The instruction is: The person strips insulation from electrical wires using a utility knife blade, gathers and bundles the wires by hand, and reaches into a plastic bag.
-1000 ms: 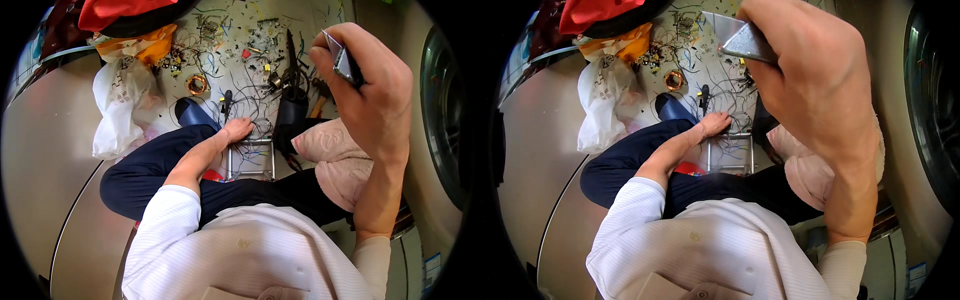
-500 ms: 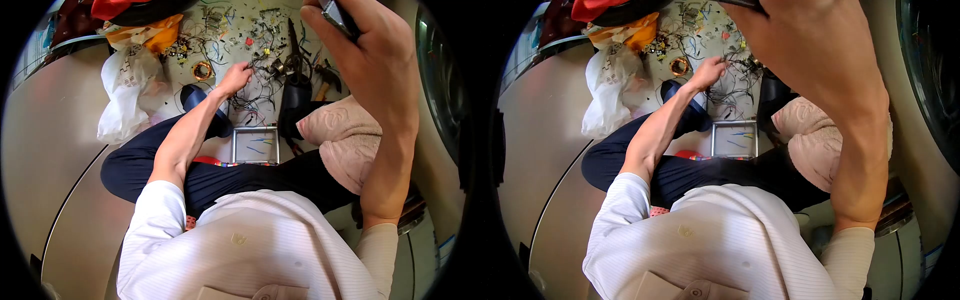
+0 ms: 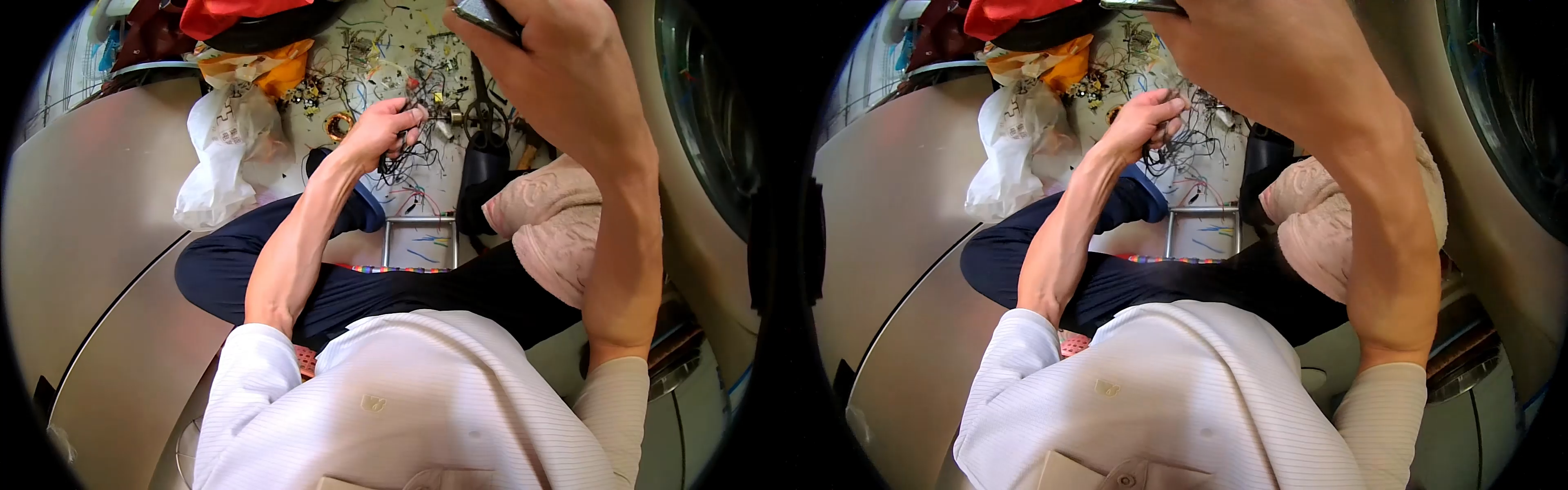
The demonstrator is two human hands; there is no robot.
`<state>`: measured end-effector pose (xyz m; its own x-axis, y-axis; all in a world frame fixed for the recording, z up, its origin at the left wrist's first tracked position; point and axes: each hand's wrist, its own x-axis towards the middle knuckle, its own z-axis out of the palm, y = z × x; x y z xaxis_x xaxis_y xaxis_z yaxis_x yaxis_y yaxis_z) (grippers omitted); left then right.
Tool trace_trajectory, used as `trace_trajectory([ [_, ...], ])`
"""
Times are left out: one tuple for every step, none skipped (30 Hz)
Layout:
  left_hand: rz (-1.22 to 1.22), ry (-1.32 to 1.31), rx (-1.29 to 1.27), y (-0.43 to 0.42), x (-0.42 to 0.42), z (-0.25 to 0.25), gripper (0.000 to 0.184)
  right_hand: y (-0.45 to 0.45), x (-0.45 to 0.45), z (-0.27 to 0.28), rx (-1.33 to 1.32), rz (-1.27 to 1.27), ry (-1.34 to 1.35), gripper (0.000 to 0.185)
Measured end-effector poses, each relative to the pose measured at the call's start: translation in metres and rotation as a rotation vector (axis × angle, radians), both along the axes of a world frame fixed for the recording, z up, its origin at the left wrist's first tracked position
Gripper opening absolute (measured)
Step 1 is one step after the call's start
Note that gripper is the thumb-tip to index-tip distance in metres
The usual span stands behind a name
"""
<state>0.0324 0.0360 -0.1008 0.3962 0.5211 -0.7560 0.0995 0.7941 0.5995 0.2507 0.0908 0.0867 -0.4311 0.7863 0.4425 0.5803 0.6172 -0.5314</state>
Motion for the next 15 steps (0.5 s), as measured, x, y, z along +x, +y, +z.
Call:
trace_trajectory([
  [0.086,-0.101,-0.04,-0.002,-0.004,0.011,0.014,0.0,0.0,0.001,0.008,-0.004,-0.006,0.015],
  [0.083,-0.101,-0.031,-0.003,-0.005,0.022,0.014,0.001,-0.001,0.001,-0.026,0.002,0.025,0.014],
  [0.098,-0.078,-0.02,-0.005,-0.004,0.037,0.015,0.0,-0.001,0.001,-0.045,0.005,0.042,0.013],
  [0.116,-0.053,-0.01,-0.008,-0.004,0.051,0.015,0.0,-0.002,0.001,-0.065,0.008,0.06,0.013],
  [0.125,-0.05,-0.012,-0.012,-0.006,0.062,0.015,0.0,-0.003,0.002,-0.038,0.007,0.041,0.012],
  [0.123,-0.049,-0.007,-0.013,-0.008,0.066,0.015,-0.001,-0.002,0.002,-0.025,0.005,0.034,0.011],
  [0.172,-0.087,0.051,-0.015,-0.01,0.069,0.015,-0.001,-0.001,0.003,-0.011,0.003,0.028,0.011],
  [0.222,-0.126,0.111,-0.015,-0.012,0.072,0.014,-0.002,-0.002,0.003,-0.009,-0.005,0.013,0.011],
  [0.222,-0.122,0.119,-0.015,-0.014,0.075,0.014,-0.003,-0.003,0.004,-0.004,-0.01,-0.001,0.011],
  [0.236,-0.08,0.15,-0.014,-0.017,0.078,0.015,-0.003,-0.005,0.004,0.004,-0.009,0.001,0.011],
  [0.25,-0.041,0.182,-0.012,-0.018,0.081,0.015,-0.003,-0.006,0.003,-0.016,0.004,0.006,0.011],
  [0.261,-0.003,0.213,-0.009,-0.019,0.083,0.016,-0.003,-0.006,0.002,-0.038,0.015,0.008,0.012],
  [0.222,0.015,0.282,-0.008,-0.023,0.087,0.018,-0.004,-0.005,0.002,-0.029,0.012,0.007,0.012],
  [0.219,0.014,0.287,-0.006,-0.022,0.091,0.018,-0.005,-0.005,0.002,-0.048,0.01,-0.009,0.012],
  [0.221,0.023,0.341,-0.004,-0.021,0.095,0.019,-0.006,-0.005,0.002,-0.067,0.009,-0.022,0.013],
])
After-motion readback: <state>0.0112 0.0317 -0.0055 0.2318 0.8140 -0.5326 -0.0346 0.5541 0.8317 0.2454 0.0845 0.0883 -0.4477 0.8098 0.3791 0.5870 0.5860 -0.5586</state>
